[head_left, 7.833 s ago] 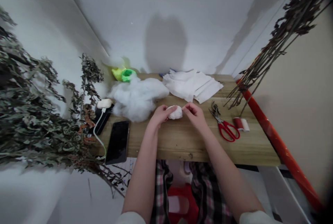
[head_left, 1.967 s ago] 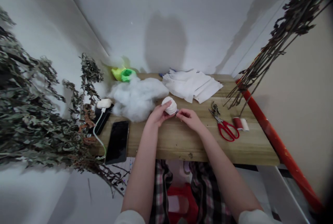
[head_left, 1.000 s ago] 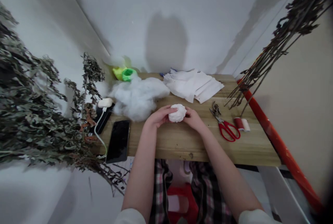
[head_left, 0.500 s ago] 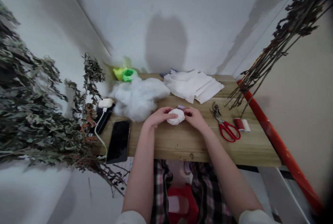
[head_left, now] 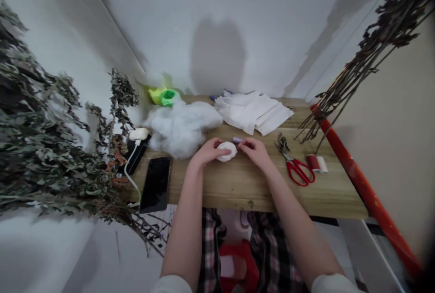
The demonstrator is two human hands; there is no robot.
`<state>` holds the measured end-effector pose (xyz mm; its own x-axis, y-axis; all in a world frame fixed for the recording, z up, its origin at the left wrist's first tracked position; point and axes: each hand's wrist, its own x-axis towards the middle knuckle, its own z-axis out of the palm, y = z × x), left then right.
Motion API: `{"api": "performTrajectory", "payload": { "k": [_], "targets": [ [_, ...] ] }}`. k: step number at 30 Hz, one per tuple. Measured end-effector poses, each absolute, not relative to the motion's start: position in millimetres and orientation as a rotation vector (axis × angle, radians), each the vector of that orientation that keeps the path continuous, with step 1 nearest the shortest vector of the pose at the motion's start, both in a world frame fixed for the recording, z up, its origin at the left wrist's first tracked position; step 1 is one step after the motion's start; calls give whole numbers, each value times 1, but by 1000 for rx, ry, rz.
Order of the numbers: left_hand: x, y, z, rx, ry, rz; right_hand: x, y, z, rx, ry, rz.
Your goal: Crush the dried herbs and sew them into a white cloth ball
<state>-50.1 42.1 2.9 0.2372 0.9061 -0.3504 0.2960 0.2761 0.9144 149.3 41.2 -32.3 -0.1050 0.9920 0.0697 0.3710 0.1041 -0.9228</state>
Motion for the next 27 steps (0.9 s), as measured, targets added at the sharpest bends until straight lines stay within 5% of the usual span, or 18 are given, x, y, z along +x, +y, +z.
{"api": "performTrajectory", "payload": {
  "k": [27],
  "targets": [
    [-30, 40, 12, 1084, 1308, 688, 134, 35, -21, -1200, -1536, 834]
  ]
}}
